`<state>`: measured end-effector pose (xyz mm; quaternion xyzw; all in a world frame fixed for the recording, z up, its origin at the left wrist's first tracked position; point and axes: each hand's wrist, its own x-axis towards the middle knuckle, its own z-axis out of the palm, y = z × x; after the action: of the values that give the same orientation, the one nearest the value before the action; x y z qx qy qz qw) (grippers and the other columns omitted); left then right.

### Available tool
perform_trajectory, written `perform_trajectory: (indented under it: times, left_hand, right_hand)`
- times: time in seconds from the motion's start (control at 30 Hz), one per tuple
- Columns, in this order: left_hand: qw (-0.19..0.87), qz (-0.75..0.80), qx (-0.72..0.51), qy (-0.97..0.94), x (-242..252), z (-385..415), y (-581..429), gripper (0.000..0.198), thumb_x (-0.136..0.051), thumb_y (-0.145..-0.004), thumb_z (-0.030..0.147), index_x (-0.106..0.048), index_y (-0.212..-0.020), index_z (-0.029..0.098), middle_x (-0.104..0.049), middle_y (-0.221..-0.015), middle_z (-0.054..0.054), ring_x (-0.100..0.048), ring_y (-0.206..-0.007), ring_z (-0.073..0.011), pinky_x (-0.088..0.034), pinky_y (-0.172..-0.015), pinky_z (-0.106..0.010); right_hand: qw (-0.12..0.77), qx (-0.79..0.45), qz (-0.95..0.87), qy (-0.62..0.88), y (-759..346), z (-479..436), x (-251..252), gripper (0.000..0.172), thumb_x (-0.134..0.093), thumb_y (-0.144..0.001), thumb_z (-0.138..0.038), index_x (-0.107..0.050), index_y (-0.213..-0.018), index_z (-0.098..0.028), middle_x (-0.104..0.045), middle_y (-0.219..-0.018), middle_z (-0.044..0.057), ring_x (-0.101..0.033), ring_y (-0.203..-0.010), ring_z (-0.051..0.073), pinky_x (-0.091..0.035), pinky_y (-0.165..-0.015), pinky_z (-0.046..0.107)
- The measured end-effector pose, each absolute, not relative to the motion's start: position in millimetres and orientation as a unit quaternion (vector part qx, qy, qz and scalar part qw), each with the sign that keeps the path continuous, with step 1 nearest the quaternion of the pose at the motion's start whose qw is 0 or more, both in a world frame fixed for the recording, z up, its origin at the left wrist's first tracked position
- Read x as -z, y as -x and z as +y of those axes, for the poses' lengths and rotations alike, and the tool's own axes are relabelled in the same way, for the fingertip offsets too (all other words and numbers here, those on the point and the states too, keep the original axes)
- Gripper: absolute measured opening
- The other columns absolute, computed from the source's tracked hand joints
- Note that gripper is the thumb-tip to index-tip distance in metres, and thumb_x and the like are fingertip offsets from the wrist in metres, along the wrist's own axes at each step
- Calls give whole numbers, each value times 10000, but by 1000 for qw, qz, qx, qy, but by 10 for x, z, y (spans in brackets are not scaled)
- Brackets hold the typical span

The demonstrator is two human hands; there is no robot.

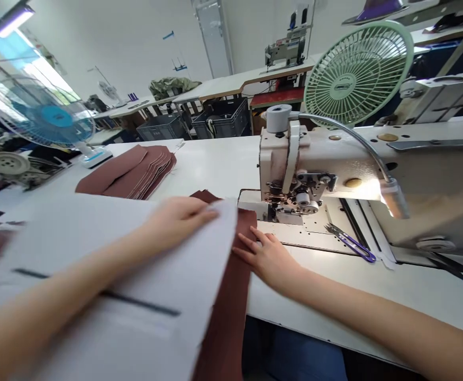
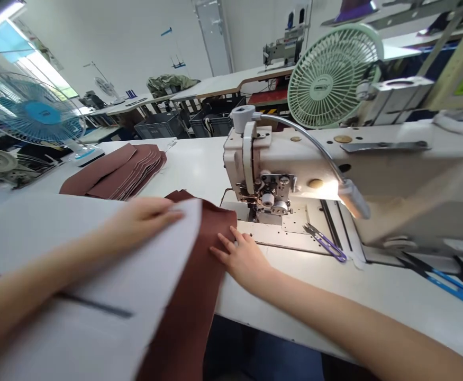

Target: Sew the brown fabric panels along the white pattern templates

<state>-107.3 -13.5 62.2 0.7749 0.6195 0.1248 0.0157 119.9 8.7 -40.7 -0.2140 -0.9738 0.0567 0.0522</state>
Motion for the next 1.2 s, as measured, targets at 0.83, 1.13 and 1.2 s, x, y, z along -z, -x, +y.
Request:
perform_trajectory:
  times: [0.83,1.13,1.2]
  left_hand:
    - [51,530,-210,-820,417,199,490,319,-382,-891,45,-582,-1107,168,-591,-1085,-73,-536,-1039,-197,-471,-915,-351]
    - [52,483,-155,-860,414,232,522,401,-374,-928,100,-500,-1300,176,-572,-1158,-88,-504,-1093,-224,-479,-951,-379]
    - [56,468,-156,-868,419,249,524,422,-364,-925,90,-484,-1320,179,-567,-1176,-90,-494,-1114,-226,-471,-974,-390]
  right_hand:
    - [121,-86,-975,168,-1308,-34,562,274,-550,-857,-264,-696,-1051,-136,-684,-1078,146,-525,-1142,304,-386,-987,439]
    - [79,-111,-982,128,-1273,-117,566,259,-643,-763,-253,-702,-978,-121,-700,-988,132,-556,-1037,296,-376,-996,448]
    - [81,-109,-982,132,-1262,-119,581,225,-633,-781,-240,-704,-961,-125,-704,-967,123,-567,-1021,289,-386,-987,438]
